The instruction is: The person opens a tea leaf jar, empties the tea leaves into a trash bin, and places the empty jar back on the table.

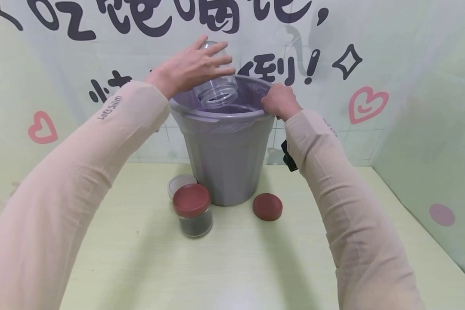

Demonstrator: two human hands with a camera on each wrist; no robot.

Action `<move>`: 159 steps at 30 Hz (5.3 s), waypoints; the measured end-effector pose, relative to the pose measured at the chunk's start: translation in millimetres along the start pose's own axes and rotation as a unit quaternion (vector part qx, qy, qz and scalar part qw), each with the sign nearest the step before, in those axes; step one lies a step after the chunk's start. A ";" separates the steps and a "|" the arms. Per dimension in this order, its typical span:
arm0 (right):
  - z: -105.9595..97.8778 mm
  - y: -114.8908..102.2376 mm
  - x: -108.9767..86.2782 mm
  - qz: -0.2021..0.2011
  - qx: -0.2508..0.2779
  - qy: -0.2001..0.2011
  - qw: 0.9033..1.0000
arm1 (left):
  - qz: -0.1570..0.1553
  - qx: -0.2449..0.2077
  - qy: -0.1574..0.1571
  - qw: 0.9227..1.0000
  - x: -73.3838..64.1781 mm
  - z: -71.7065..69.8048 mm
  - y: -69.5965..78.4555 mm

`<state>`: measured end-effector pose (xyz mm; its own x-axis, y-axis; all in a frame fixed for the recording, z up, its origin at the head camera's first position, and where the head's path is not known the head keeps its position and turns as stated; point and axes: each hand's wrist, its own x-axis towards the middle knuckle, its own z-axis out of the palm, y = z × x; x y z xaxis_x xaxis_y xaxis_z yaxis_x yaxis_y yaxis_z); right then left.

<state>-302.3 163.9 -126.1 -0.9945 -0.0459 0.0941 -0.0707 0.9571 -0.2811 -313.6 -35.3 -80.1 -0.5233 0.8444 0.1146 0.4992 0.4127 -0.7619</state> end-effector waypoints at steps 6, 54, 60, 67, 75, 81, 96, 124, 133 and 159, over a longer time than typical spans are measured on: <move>-0.6 -0.6 -0.1 0.008 0.004 -0.003 1.000 | -0.010 -0.022 -0.005 1.000 -0.4 1.1 -0.1; 0.1 -2.5 -0.4 -0.002 -0.025 0.003 1.000 | 0.094 0.426 0.002 0.900 3.4 18.6 18.9; -0.1 -2.5 -0.7 -0.003 -0.027 0.005 1.000 | 0.089 0.407 0.033 0.909 -1.9 20.3 15.3; 0.7 -1.4 -1.4 -0.002 -0.021 0.000 1.000 | 0.073 0.368 0.078 0.924 -6.1 23.6 13.5; 1.4 -0.9 -2.7 -0.014 -0.030 0.010 0.999 | 0.010 0.220 0.072 0.973 -8.8 21.4 8.9; 2.7 1.5 -5.3 -0.009 -0.006 0.024 1.000 | -0.083 0.083 0.059 0.991 -14.6 17.9 7.3; 3.7 7.5 -13.4 0.004 0.112 0.037 0.993 | -0.380 -0.306 0.072 0.870 -39.9 15.3 0.5; 16.8 13.5 -27.5 -0.008 0.167 0.075 0.983 | -0.509 -0.689 0.218 0.468 -156.2 31.2 42.6; 21.1 12.3 -27.9 0.012 0.188 0.095 0.977 | -0.466 -0.695 0.198 0.511 -184.2 48.1 90.6; 25.3 11.2 -26.3 0.015 0.205 0.109 0.972 | -0.308 -0.763 0.142 0.550 -130.6 58.6 181.1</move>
<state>-278.9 168.6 -155.9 -0.9595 0.0852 0.2684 -0.1117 0.7598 -0.6405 -195.4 -90.9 -270.4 -0.8968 0.3143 0.3113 0.3994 0.2727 0.8753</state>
